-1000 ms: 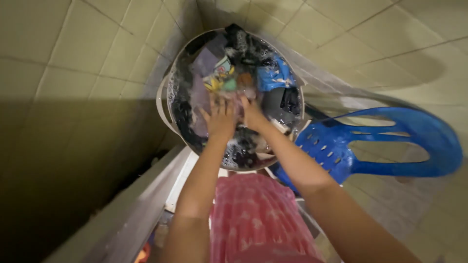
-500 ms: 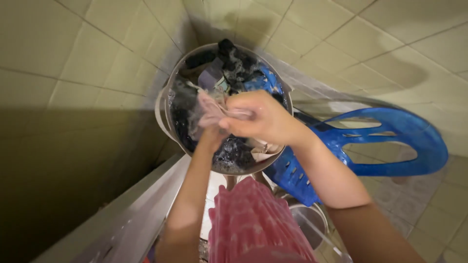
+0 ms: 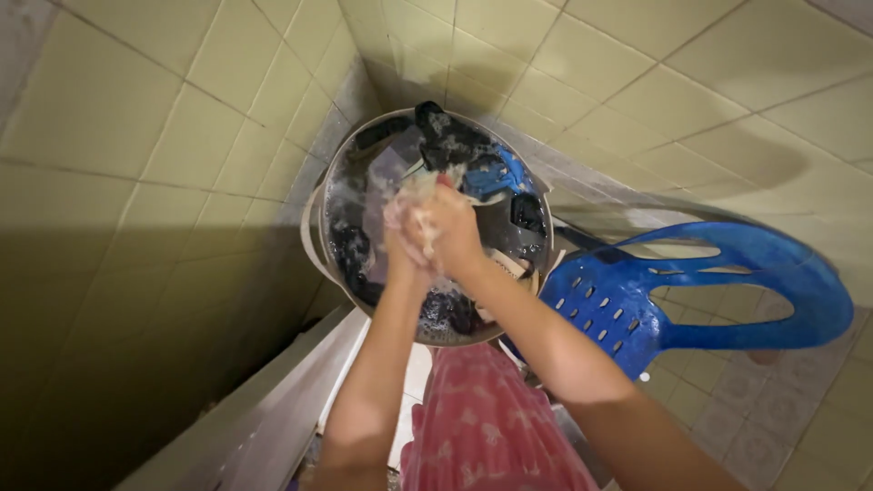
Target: The recorder is hand-washing a pile of clothes in a bucket of soapy water inside a bathroom.
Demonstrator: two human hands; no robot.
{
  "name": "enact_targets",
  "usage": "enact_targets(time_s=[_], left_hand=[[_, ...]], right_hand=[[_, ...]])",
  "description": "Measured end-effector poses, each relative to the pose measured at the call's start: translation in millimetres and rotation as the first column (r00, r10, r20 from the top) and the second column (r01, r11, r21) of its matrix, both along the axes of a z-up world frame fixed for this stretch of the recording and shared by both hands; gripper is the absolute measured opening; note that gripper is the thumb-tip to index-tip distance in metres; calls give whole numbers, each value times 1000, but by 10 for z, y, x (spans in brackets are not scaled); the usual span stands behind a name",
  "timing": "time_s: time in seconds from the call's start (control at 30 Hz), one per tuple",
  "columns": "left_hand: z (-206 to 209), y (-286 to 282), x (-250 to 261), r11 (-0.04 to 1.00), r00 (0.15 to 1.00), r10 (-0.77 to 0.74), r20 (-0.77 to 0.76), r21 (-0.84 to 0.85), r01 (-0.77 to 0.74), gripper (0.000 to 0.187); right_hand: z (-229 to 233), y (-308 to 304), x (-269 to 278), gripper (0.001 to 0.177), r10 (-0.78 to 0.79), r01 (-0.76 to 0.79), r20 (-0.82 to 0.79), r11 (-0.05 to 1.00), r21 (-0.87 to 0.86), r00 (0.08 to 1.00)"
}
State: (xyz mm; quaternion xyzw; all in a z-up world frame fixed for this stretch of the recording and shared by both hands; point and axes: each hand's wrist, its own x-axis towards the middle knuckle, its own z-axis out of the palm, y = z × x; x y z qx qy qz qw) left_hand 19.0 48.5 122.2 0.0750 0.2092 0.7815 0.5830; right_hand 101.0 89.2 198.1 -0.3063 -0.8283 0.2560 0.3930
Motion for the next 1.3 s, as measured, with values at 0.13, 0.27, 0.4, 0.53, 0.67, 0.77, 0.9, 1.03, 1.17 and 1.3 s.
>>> enact_targets(time_s=[0.13,0.27,0.4,0.53,0.67,0.77,0.9,1.03,1.17,1.3], left_hand=[[178,-96,-130,839,989,-35,-141,-542,-47,34],[-741,-249,-297,884,503,-123,-855,-325,-337,12],[-530,-396,-252,729,217,-386,-897,-440,-524,35],[-561,-339,-49,843,-661,-538,-524,-337,-419,61],[-1892,-386,-2,378,-111,-926,-362,-900,-217,81],[-1781,-121,-193,394,-252,-904,-345,-901,-181,57],[-1444,-83,-387,403,-460,-832,-309,-907,-120,42],[-250,-256,-405,756,-199,-629,-751,-651,71,54],[480,-375,-255,991,-202,-74,-976,-95,95,96],[180,-301,-116,973,464,-198,-863,-117,199,81]], right_hand=[[-716,610,247,9,-191,167,-20,900,-404,981],[-1114,883,628,16,-486,558,289,784,-273,824],[-1477,615,829,20,-438,484,265,863,-142,859],[-1963,254,860,36,-174,100,684,984,147,709],[-2301,251,970,47,53,16,705,996,-91,707],[-2383,353,969,42,220,-6,501,920,-393,837],[-2285,327,1008,38,300,-87,227,758,-647,927],[-1310,428,912,22,287,-157,13,560,-813,958],[354,188,580,25,2,-264,-272,254,-931,962],[1233,85,601,21,-344,-450,-455,99,-888,822]])
